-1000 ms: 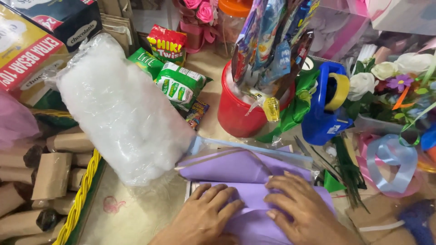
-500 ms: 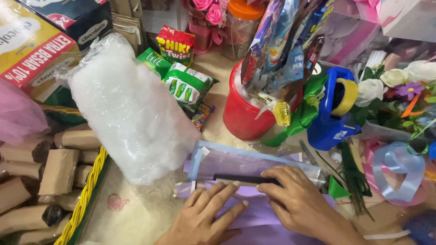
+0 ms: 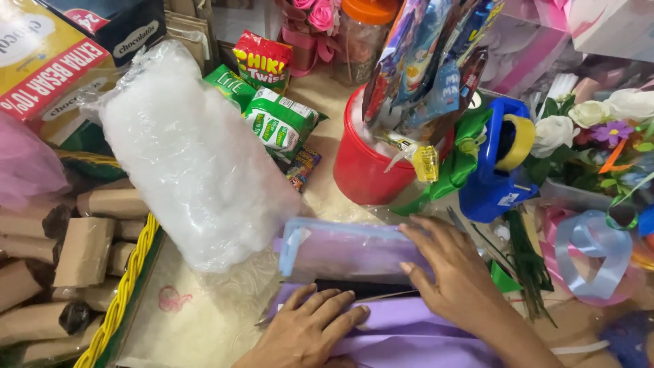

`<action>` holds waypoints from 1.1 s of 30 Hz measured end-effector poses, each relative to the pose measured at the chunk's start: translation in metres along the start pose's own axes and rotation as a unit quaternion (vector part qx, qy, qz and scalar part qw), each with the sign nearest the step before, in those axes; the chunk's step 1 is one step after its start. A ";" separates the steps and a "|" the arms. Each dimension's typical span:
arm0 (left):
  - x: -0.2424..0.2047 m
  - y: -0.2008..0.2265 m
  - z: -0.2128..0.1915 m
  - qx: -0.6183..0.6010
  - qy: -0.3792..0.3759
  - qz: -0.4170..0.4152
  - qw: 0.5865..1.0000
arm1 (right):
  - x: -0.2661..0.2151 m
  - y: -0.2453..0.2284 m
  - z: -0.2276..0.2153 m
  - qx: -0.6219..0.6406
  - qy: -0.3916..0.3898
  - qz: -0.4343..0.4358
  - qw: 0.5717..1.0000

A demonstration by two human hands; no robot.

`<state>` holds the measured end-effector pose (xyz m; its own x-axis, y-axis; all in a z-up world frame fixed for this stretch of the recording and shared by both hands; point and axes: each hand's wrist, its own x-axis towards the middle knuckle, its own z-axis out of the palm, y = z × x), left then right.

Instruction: Folding and shaping purple wrapping paper into decorative pleats for a gift or bouquet arrangement.

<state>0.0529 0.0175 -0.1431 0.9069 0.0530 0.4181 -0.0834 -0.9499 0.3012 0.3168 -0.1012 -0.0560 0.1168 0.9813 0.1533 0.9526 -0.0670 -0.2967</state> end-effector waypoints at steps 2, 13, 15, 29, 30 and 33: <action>-0.001 0.000 0.000 0.007 0.013 -0.001 1.000 | 0.002 0.007 0.009 -0.044 0.007 0.017 0.999; 0.024 0.017 -0.035 0.137 0.176 -0.068 0.972 | -0.011 -0.017 -0.010 0.092 -0.133 -0.110 0.981; 0.018 0.011 -0.025 0.121 0.153 -0.044 0.980 | -0.010 -0.017 -0.011 0.096 -0.150 -0.098 0.979; -0.001 0.008 -0.031 0.056 0.139 -0.052 0.987 | -0.009 0.008 0.003 0.056 -0.163 0.065 0.983; -0.002 0.008 -0.031 0.055 0.136 -0.051 0.988 | -0.009 0.010 0.003 0.056 -0.157 0.091 0.982; -0.005 0.006 -0.034 0.026 0.111 -0.053 0.992 | -0.013 0.020 0.009 0.054 -0.144 0.138 0.978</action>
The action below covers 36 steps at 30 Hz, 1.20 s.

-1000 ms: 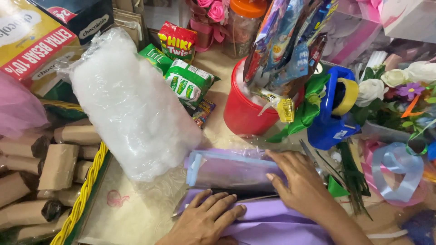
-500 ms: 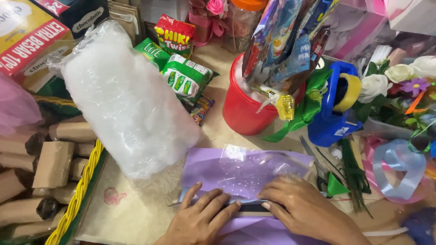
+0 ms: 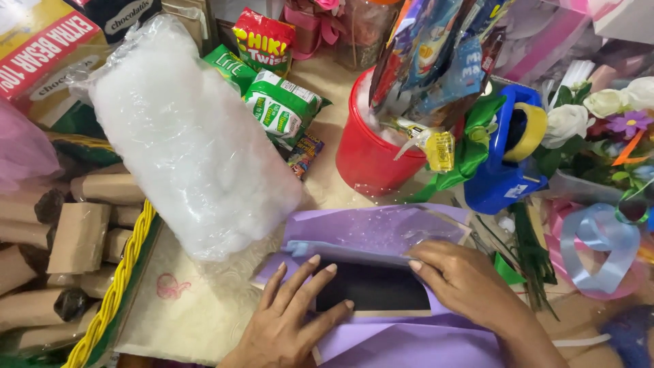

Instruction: Folding and shaping purple wrapping paper into decorative pleats for a gift or bouquet arrangement.

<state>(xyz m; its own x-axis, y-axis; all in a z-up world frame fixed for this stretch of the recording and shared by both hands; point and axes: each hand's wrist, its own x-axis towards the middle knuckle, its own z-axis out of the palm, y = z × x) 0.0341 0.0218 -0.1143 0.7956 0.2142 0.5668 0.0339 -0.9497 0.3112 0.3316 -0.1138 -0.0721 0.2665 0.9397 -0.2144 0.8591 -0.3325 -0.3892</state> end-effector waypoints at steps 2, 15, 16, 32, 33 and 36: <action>-0.004 -0.004 0.001 -0.027 -0.023 -0.006 0.999 | 0.001 -0.003 -0.004 0.001 0.009 0.021 1.000; 0.045 -0.013 -0.039 -0.152 0.097 -0.146 0.973 | -0.001 0.014 -0.002 -0.018 0.139 0.080 0.987; 0.047 -0.019 -0.036 -0.083 0.106 -0.148 0.980 | -0.001 0.016 -0.001 -0.026 0.145 0.078 0.986; 0.010 -0.028 0.006 -0.099 -0.039 -0.086 0.991 | -0.001 0.037 0.014 -0.019 0.259 0.047 0.965; 0.011 -0.027 0.004 -0.090 -0.031 -0.079 0.992 | 0.000 0.039 0.016 -0.014 0.289 0.040 0.956; 0.011 -0.025 -0.004 -0.097 -0.028 -0.062 0.993 | -0.001 0.046 0.019 0.004 0.325 0.050 0.945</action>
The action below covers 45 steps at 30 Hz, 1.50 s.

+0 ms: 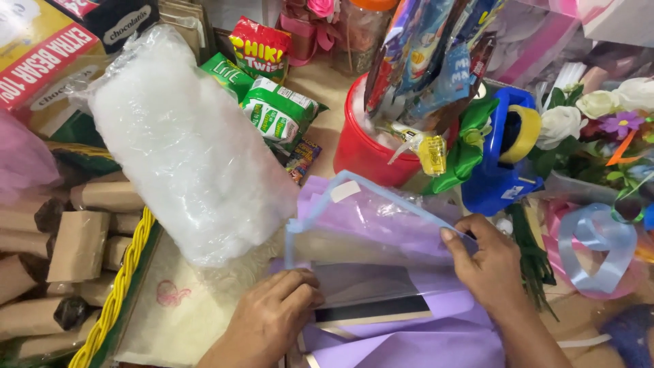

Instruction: Folding and shaping purple wrapping paper into decorative pleats for a gift or bouquet arrangement.

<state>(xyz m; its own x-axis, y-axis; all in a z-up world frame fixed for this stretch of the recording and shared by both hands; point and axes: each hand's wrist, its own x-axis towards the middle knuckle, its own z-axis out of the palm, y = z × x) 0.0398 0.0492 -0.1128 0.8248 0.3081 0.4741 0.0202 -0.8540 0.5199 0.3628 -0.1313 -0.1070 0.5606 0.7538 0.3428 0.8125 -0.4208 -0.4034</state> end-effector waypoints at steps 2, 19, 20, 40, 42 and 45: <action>-0.001 0.000 -0.006 -0.014 -0.004 0.007 1.000 | 0.000 0.001 0.001 0.009 0.005 0.016 1.000; 0.029 0.009 -0.030 0.002 0.193 -0.001 0.981 | 0.011 -0.040 -0.012 0.102 -0.032 -0.184 0.977; 0.034 0.009 -0.032 0.003 0.191 0.002 0.982 | 0.012 -0.044 -0.014 0.103 -0.029 -0.182 0.977; 0.150 0.029 -0.086 -0.124 0.169 0.021 0.978 | -0.001 -0.011 -0.005 0.085 0.031 -0.077 0.993; 0.153 0.025 -0.087 -0.163 0.147 -0.012 0.975 | 0.001 -0.010 -0.006 0.088 0.057 -0.067 0.992; 0.151 0.013 -0.088 -0.182 0.096 -0.046 0.977 | 0.001 -0.007 -0.005 0.106 0.092 -0.062 0.988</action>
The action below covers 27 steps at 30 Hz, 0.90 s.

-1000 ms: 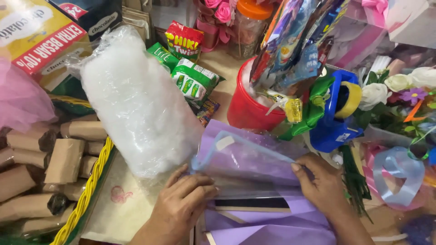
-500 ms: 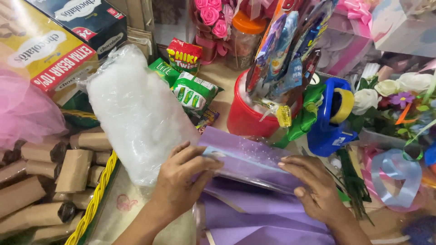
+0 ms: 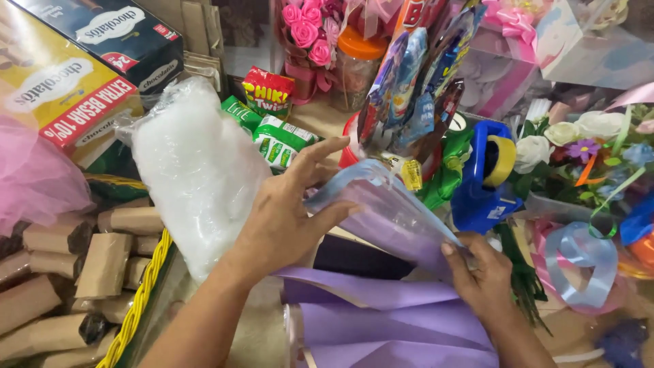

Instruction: Folding and shaping purple wrapping paper into decorative pleats for a gift or bouquet arrangement.

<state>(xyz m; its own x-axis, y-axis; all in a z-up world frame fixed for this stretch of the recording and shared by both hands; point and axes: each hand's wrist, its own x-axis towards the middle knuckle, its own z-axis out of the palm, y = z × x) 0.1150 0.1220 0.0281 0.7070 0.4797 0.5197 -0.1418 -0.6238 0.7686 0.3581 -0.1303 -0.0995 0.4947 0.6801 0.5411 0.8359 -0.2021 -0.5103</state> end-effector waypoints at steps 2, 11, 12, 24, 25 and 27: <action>-0.003 -0.010 -0.004 0.023 -0.027 -0.002 0.999 | 0.000 -0.001 0.002 0.015 0.011 -0.007 1.000; -0.016 -0.023 -0.011 0.042 -0.073 -0.016 0.996 | 0.009 -0.041 -0.016 0.084 0.031 -0.029 0.996; -0.016 -0.024 -0.013 -0.007 -0.090 -0.009 0.996 | 0.008 -0.042 -0.019 0.110 0.018 -0.012 0.994; -0.017 -0.040 -0.018 -0.149 -0.183 -0.103 0.966 | 0.012 -0.025 -0.030 0.224 0.039 -0.066 0.972; -0.017 -0.040 -0.018 -0.153 -0.175 -0.097 0.968 | 0.013 -0.026 -0.030 0.223 0.039 -0.082 0.971; -0.019 -0.039 -0.017 -0.203 -0.151 -0.071 0.965 | 0.011 -0.029 -0.035 0.208 0.026 -0.086 0.974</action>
<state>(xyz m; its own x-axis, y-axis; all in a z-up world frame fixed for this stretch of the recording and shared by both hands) 0.0956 0.1475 -0.0053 0.9001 0.3034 0.3128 -0.2447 -0.2422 0.9389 0.3476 -0.1413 -0.0555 0.3762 0.6398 0.6702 0.7439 0.2227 -0.6301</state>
